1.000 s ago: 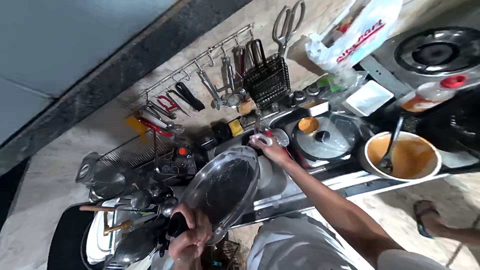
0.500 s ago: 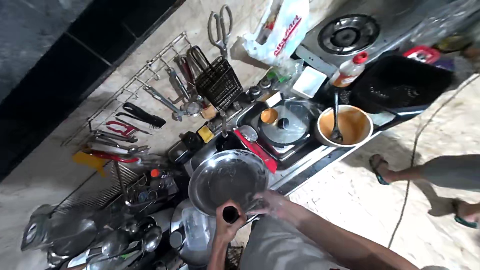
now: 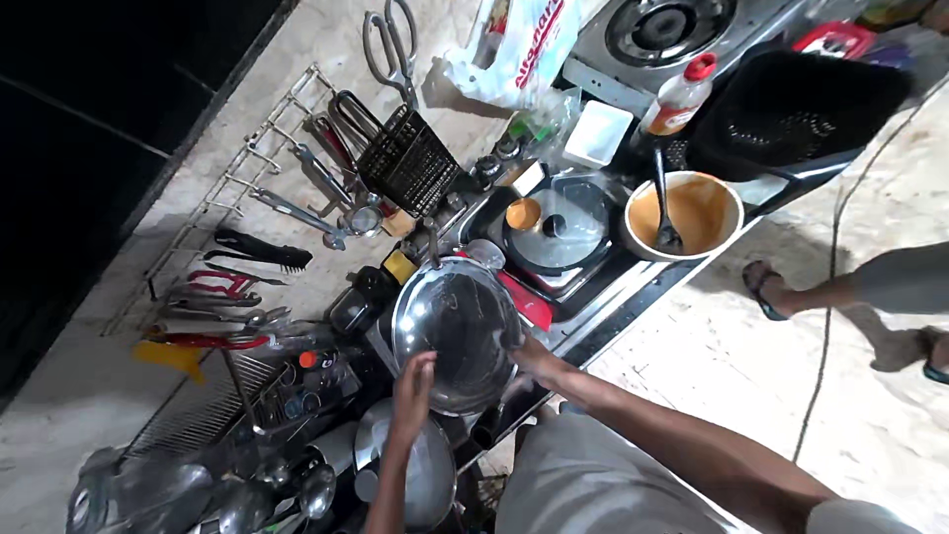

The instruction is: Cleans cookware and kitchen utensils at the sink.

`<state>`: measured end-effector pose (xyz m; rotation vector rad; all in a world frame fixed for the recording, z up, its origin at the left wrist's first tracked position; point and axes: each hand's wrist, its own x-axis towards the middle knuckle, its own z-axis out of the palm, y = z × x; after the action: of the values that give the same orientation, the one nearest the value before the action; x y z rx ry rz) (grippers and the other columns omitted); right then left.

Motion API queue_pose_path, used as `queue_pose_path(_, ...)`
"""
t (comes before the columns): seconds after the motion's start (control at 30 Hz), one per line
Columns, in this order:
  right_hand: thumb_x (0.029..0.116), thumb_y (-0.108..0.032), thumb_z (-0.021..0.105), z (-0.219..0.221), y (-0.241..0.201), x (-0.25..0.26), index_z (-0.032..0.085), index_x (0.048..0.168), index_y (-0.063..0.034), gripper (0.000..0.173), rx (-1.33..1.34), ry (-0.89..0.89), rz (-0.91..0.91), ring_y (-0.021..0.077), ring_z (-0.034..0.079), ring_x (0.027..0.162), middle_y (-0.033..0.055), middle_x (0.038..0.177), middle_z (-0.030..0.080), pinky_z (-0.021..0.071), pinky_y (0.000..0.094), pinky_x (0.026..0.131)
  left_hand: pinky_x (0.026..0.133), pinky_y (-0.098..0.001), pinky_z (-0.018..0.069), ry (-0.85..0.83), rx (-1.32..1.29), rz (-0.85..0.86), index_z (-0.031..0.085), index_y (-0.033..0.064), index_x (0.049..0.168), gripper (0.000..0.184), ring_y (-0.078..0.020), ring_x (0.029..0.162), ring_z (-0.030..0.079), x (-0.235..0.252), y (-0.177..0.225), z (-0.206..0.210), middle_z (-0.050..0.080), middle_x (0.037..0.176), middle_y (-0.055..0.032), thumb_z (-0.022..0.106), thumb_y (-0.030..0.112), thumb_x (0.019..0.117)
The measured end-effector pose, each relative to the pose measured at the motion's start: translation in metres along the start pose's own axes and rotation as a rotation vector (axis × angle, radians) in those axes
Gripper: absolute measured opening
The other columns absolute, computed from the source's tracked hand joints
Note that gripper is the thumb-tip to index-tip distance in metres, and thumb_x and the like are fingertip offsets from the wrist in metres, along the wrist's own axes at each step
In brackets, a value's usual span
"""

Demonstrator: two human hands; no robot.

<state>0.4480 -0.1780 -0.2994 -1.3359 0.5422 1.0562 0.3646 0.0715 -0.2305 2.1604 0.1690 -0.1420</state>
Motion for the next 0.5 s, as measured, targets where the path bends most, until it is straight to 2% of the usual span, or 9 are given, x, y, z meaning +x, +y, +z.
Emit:
queue_pose_path(0.03,0.0974,-0.002,0.059,-0.003,-0.004,0.000,0.016,0.161,-0.0158,0.078,0.004,0.004,-0.001,0.0445,0.068,0.103,0.0288,0.135,0.054,0.0610,0.0637,0.071,0.095,-0.0410,0.0574,0.020,0.174,-0.026,0.062,0.0003,0.131,0.039,-0.0235,0.112,0.066,0.025,-0.001,-0.008,0.064,0.129,-0.0160,0.048,0.027,0.1071)
queue_pose_path(0.1,0.0981,-0.003,0.059,-0.007,-0.009,0.000,0.014,0.163,-0.0179,0.080,0.003,0.014,0.003,0.0449,0.070,0.100,0.0288,0.136,0.053,0.0618,0.0635,0.069,0.096,-0.0438,0.0562,0.039,0.510,-0.040,0.063,0.0015,0.131,0.036,-0.0282,0.111,0.066,0.081,-0.010,-0.017,0.063,0.129,-0.0194,0.050,0.023,0.1055)
queue_pose_path(0.17,0.0986,-0.005,0.060,-0.011,-0.011,0.001,0.015,0.163,-0.0179,0.079,-0.024,0.020,0.003,0.0439,0.070,0.098,0.0288,0.136,0.054,0.0624,0.0616,0.068,0.107,-0.0498,0.0501,0.015,0.712,-0.095,0.061,0.0020,0.135,0.036,-0.0358,0.125,0.060,0.137,-0.023,-0.019,0.058,0.137,-0.0224,0.048,0.021,0.1069)
queue_pose_path(0.27,0.0969,-0.010,0.063,-0.014,-0.010,0.005,0.021,0.161,-0.0154,0.077,-0.108,0.030,-0.016,0.0415,0.069,0.098,0.0288,0.132,0.055,0.0615,0.0585,0.071,0.109,-0.0538,0.0475,0.021,0.869,-0.083,0.058,0.0014,0.137,0.036,-0.0399,0.131,0.055,0.217,-0.054,-0.012,0.056,0.140,-0.0236,0.053,0.015,0.1040)
queue_pose_path(0.33,0.0970,-0.012,0.064,-0.017,-0.007,0.009,0.023,0.159,-0.0137,0.075,-0.171,0.025,-0.024,0.0389,0.070,0.097,0.0276,0.128,0.059,0.0617,0.0569,0.074,0.109,-0.0577,0.0460,0.012,0.926,-0.061,0.055,0.0009,0.142,0.043,-0.0438,0.133,0.052,0.260,-0.073,-0.003,0.052,0.145,-0.0260,0.060,0.013,0.1003)
queue_pose_path(0.43,0.0967,-0.014,0.065,-0.022,-0.001,0.017,0.023,0.160,-0.0130,0.076,-0.229,-0.001,-0.027,0.0392,0.071,0.098,0.0279,0.123,0.062,0.0609,0.0580,0.080,0.103,-0.0648,0.0467,0.002,1.002,-0.056,0.047,0.0089,0.151,0.064,-0.0492,0.133,0.050,0.308,-0.096,0.011,0.047,0.149,-0.0275,0.070,0.006,0.0907)
queue_pose_path(0.5,0.0974,-0.016,0.064,-0.026,0.001,0.023,0.025,0.159,-0.0112,0.073,-0.311,-0.024,-0.050,0.0390,0.070,0.100,0.0276,0.121,0.064,0.0579,0.0583,0.085,0.104,-0.0652,0.0456,-0.030,1.044,-0.114,0.049,0.0089,0.150,0.062,-0.0516,0.133,0.048,0.331,-0.108,0.013,0.047,0.147,-0.0307,0.068,0.006,0.0917)
